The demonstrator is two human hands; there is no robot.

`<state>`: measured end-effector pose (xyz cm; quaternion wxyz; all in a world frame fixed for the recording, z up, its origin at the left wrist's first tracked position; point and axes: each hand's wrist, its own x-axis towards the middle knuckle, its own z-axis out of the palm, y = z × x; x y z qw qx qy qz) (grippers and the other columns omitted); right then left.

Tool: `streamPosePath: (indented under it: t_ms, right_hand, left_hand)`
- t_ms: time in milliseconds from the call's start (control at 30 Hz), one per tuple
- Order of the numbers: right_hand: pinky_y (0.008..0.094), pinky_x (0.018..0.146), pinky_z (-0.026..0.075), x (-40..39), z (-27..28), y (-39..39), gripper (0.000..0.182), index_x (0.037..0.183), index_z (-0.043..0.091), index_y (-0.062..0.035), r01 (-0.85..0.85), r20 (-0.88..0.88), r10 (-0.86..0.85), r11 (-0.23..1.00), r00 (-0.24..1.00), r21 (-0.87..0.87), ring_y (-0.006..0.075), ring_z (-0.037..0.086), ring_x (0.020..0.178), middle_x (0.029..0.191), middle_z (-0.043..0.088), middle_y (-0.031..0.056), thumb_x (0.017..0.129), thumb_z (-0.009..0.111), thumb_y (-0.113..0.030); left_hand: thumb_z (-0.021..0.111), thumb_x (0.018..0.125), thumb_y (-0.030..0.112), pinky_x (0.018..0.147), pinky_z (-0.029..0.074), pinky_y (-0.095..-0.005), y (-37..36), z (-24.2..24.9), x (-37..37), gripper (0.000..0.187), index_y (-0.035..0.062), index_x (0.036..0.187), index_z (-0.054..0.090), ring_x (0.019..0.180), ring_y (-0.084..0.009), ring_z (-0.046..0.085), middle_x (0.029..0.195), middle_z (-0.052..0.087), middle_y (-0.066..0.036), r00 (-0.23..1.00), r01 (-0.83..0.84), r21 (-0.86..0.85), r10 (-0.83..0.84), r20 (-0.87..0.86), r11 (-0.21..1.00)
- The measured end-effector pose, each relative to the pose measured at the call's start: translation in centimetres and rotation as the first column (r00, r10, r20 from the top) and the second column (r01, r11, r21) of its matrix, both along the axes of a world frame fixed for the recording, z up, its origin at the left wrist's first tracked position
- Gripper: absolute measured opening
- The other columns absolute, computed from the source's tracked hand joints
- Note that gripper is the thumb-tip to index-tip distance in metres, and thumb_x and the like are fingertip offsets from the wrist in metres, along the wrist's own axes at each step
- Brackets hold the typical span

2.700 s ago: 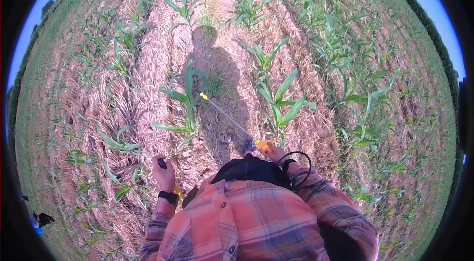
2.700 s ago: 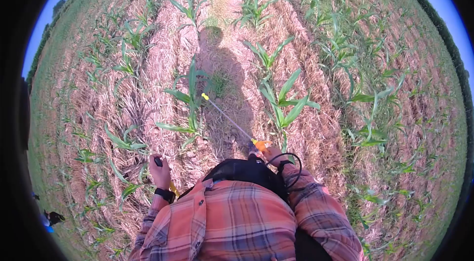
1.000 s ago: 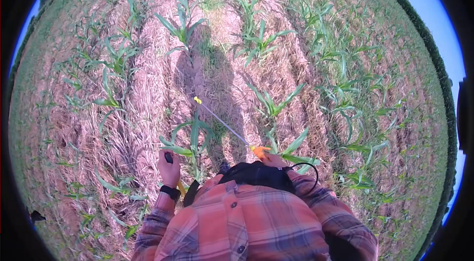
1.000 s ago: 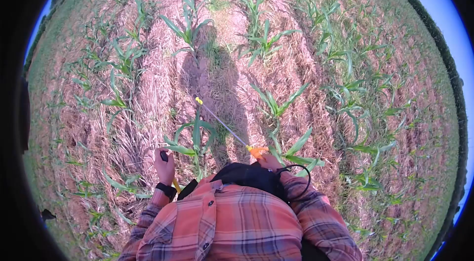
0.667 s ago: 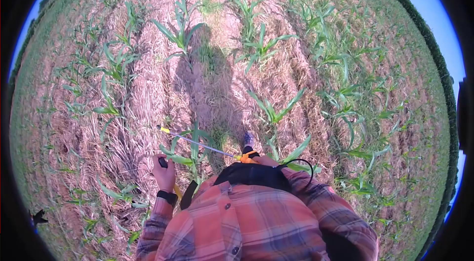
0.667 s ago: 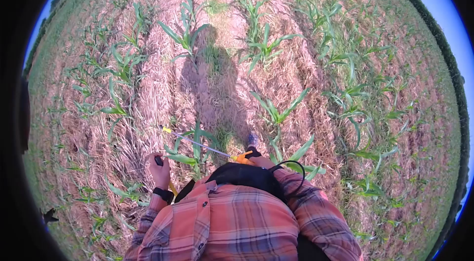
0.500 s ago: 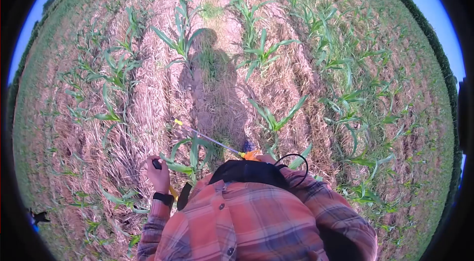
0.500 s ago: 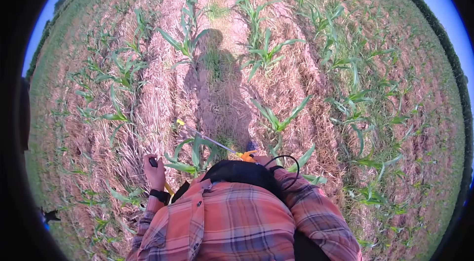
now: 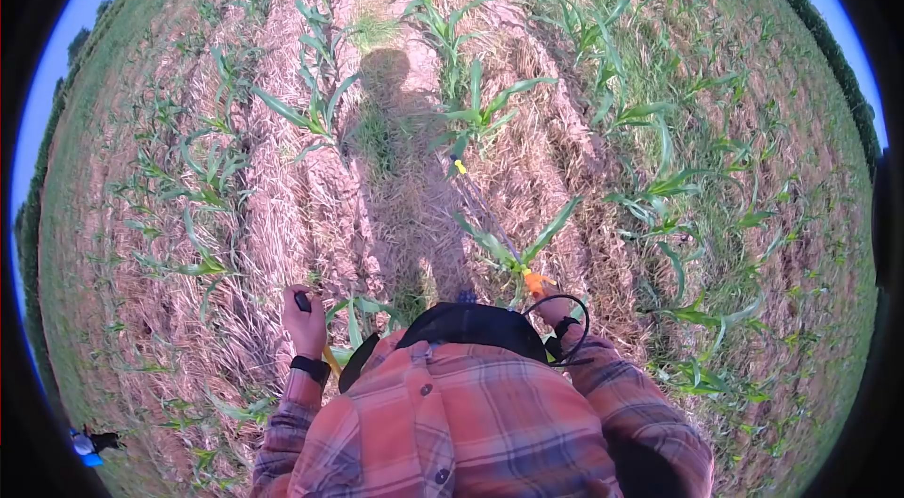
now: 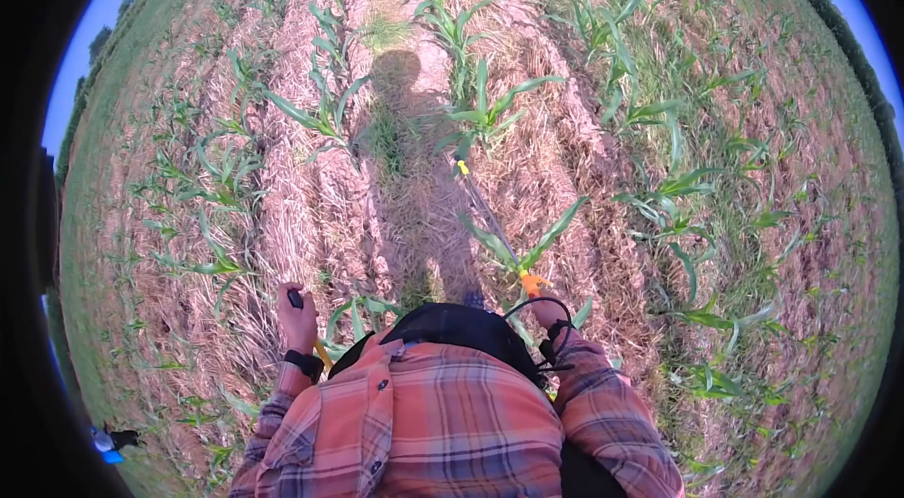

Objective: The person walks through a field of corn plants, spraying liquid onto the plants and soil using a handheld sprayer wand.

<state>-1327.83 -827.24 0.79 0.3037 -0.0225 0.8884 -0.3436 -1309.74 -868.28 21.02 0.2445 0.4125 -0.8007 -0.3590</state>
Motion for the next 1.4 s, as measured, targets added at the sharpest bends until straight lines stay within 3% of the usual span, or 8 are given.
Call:
streamPosePath:
  t_ms: [67, 233, 333, 500, 833, 1067, 1167, 1400]
  right_hand:
    - [0.0329, 0.047, 0.040, -0.7, 1.8, 0.5, 0.024, 0.082, 0.059, -0.0057, 0.274, 0.149, -0.259, 0.958, 0.954, -0.090, 0.0177, 0.052, 0.051, 0.058, 0.055, 0.0078, 0.081, 0.051, -0.028]
    - [0.0287, 0.040, 0.038, -3.4, -1.3, 3.0, 0.028, 0.076, 0.057, -0.0039, 0.463, 0.173, -0.443, 0.881, 0.880, -0.100, 0.0127, 0.049, 0.045, 0.053, 0.051, 0.0038, 0.080, 0.053, -0.031]
    - [0.0246, 0.030, 0.033, -5.5, 0.6, 2.9, 0.030, 0.071, 0.053, -0.0055, 0.609, 0.051, -0.613, 0.767, 0.789, -0.199, 0.0099, 0.043, 0.035, 0.050, 0.049, 0.0024, 0.082, 0.052, -0.033]
    - [0.0244, 0.028, 0.030, -10.3, 1.1, 2.8, 0.023, 0.079, 0.048, -0.0069, 0.780, 0.270, -0.756, 0.466, 0.596, -0.418, 0.0100, 0.039, 0.033, 0.052, 0.044, 0.0013, 0.084, 0.050, -0.029]
    - [0.0239, 0.029, 0.030, -18.0, 3.2, -7.2, 0.025, 0.074, 0.049, -0.0077, 0.738, 0.201, -0.723, 0.575, 0.660, -0.355, 0.0094, 0.038, 0.032, 0.048, 0.044, 0.0003, 0.083, 0.050, -0.030]
    - [0.0262, 0.027, 0.030, -19.3, 2.2, -16.9, 0.025, 0.072, 0.049, -0.0062, 0.542, 0.158, -0.518, 0.804, 0.841, -0.245, 0.0118, 0.040, 0.032, 0.049, 0.044, 0.0027, 0.083, 0.051, -0.028]
    - [0.0263, 0.031, 0.034, -19.8, 0.6, -18.8, 0.030, 0.065, 0.050, -0.0053, 0.153, 0.009, -0.153, 0.984, 0.988, -0.096, 0.0121, 0.046, 0.037, 0.052, 0.050, 0.0048, 0.083, 0.050, -0.029]
    - [0.0330, 0.055, 0.042, -20.2, 6.8, -26.2, 0.038, 0.079, 0.057, -0.0042, -0.417, 0.079, 0.419, 0.908, 0.905, -0.039, 0.0208, 0.058, 0.062, 0.062, 0.057, 0.0092, 0.079, 0.049, -0.041]
  left_hand:
    - [0.052, 0.070, 0.002, 0.048, 0.035, -0.0285, -0.2, -0.9, -1.3, 0.016, 0.0055, 0.085, 0.047, 0.052, -0.0124, 0.041, 0.060, 0.044, -0.006, 1.000, 0.009, 0.020, -0.009, 0.008, 1.000]
    - [0.052, 0.071, 0.002, 0.047, 0.034, -0.0275, 0.0, 0.1, -4.0, 0.016, 0.0057, 0.085, 0.046, 0.050, -0.0120, 0.040, 0.057, 0.042, -0.005, 0.999, 0.036, 0.013, -0.037, 0.030, 0.999]
    - [0.052, 0.071, 0.002, 0.046, 0.033, -0.0271, -0.6, 0.5, -5.0, 0.016, 0.0054, 0.085, 0.046, 0.049, -0.0114, 0.040, 0.056, 0.041, -0.004, 0.999, 0.025, 0.013, -0.025, 0.024, 1.000]
    - [0.054, 0.072, 0.003, 0.042, 0.033, -0.0254, -1.7, 0.7, -7.3, 0.015, 0.0081, 0.084, 0.046, 0.045, -0.0087, 0.039, 0.052, 0.038, 0.000, 0.996, 0.082, -0.108, -0.078, 0.035, 0.991]
    - [0.054, 0.071, 0.003, 0.047, 0.035, -0.0268, -8.9, -0.7, -11.8, 0.014, 0.0063, 0.083, 0.048, 0.051, -0.0116, 0.040, 0.057, 0.041, -0.004, 0.998, 0.009, -0.004, -0.010, -0.068, 1.000]
    - [0.054, 0.073, 0.005, 0.047, 0.036, -0.0281, -12.9, -0.2, -13.8, 0.013, 0.0067, 0.084, 0.047, 0.050, -0.0134, 0.042, 0.056, 0.043, -0.005, 0.997, -0.061, 0.009, 0.061, -0.047, 0.998]
    - [0.055, 0.072, 0.005, 0.048, 0.037, -0.0287, -14.4, -0.2, -14.4, 0.014, 0.0067, 0.084, 0.047, 0.050, -0.0145, 0.044, 0.057, 0.044, -0.006, 0.994, -0.088, 0.091, 0.093, -0.052, 0.992]
    - [0.055, 0.072, 0.004, 0.050, 0.037, -0.0299, -17.3, -2.1, -15.0, 0.016, 0.0069, 0.085, 0.047, 0.051, -0.0167, 0.045, 0.060, 0.046, -0.007, 0.995, -0.092, 0.106, 0.096, -0.037, 0.990]
